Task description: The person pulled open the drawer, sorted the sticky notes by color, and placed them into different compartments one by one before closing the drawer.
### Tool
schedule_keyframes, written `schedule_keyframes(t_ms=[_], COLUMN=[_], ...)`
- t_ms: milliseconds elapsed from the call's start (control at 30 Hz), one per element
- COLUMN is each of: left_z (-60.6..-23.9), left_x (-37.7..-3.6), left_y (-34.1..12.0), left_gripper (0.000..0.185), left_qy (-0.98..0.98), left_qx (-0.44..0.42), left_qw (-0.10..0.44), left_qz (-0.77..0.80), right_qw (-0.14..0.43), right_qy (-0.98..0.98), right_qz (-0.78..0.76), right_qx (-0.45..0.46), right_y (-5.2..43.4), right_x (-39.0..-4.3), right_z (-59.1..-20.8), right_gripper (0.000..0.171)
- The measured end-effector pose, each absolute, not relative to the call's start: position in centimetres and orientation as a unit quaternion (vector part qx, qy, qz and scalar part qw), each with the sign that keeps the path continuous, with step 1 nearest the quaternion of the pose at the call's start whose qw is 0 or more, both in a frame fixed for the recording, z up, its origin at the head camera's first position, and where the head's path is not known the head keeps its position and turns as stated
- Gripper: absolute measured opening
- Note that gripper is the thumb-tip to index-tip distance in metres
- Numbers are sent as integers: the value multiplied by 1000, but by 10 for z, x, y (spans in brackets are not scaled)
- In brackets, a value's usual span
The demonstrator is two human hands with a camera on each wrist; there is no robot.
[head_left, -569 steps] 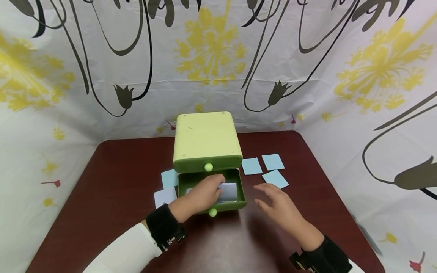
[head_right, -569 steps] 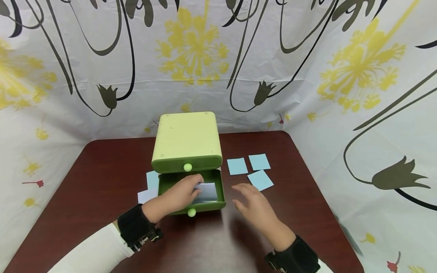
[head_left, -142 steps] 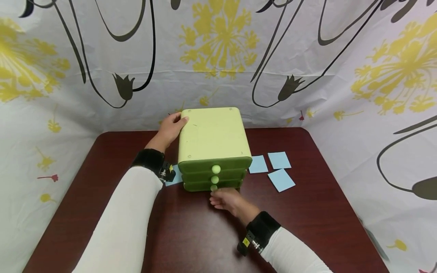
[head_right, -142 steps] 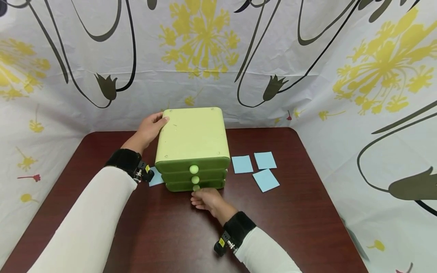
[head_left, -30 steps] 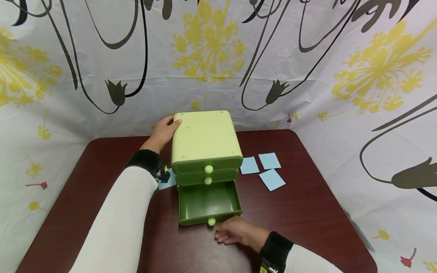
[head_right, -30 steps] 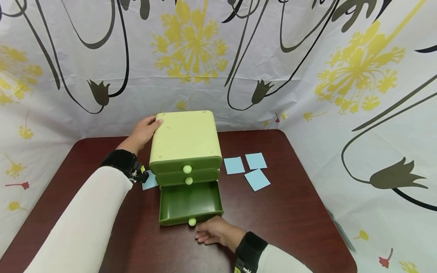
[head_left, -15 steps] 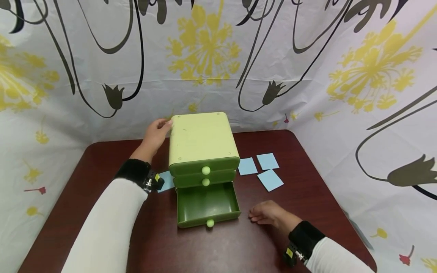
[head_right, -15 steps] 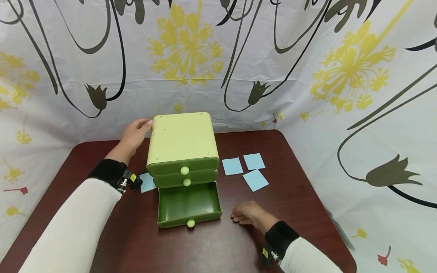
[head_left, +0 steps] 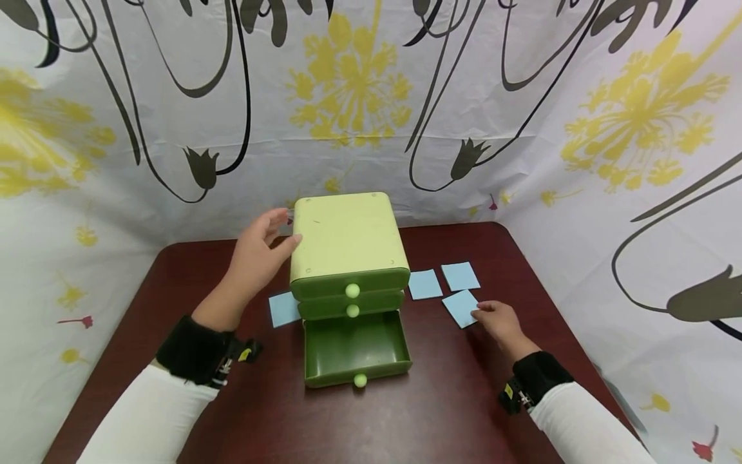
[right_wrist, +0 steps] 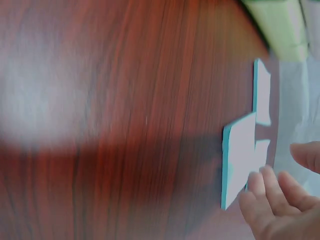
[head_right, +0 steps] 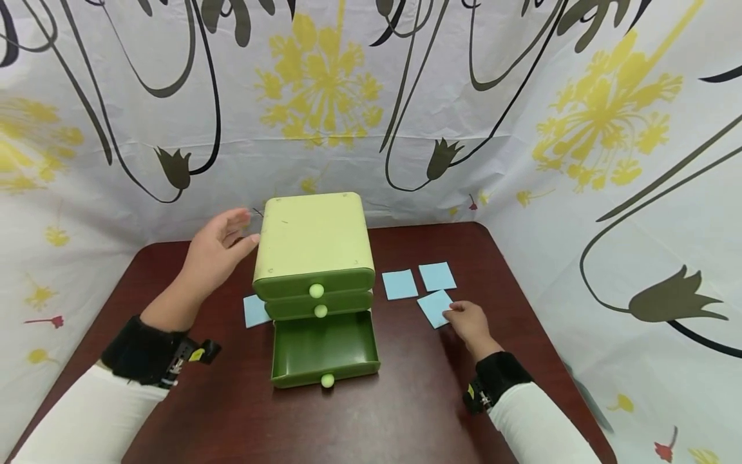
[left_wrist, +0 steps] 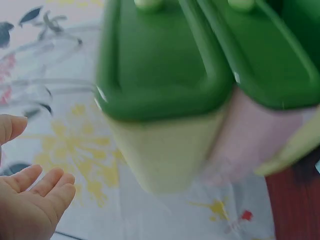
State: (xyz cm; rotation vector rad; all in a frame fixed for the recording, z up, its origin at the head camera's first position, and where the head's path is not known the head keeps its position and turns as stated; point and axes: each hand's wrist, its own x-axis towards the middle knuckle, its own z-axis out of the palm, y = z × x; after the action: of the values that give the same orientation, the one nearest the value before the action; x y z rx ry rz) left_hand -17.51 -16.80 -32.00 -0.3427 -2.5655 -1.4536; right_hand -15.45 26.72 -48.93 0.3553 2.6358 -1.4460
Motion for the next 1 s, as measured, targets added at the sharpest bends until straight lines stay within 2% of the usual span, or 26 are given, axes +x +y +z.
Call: schedule_keyframes(t_ms=[133, 300, 500, 600, 833, 1000], left_z=[-320, -325, -346, -362, -396, -420], left_x=[-151, -124, -101, -95, -85, -83], left_y=[-150, -122, -84, -71, -53, -46], left_gripper=[58, 60, 61, 59, 56, 51], left_qy=[-856, -862, -872, -863, -850, -821], left_qx=[-159, -240, -347, -401, -472, -523], left_qw=[102, 124, 95, 98, 76, 128], left_qz=[-481, -428, -332, -291, -222, -189], right_qw=[23, 41, 59, 65, 54, 54], right_qy=[912, 939, 947, 950, 960, 969], right_qz=[-397, -326, -302, -291, -255, -219], right_qx=[106, 99, 93, 95, 103, 100], right_y=[279, 287, 288, 285, 277, 276], right_x=[-160, -164, -166, -168, -171, -174], right_z=[-493, -495, -498, -501, -503, -506], right_gripper=[49, 61, 74, 78, 76, 73])
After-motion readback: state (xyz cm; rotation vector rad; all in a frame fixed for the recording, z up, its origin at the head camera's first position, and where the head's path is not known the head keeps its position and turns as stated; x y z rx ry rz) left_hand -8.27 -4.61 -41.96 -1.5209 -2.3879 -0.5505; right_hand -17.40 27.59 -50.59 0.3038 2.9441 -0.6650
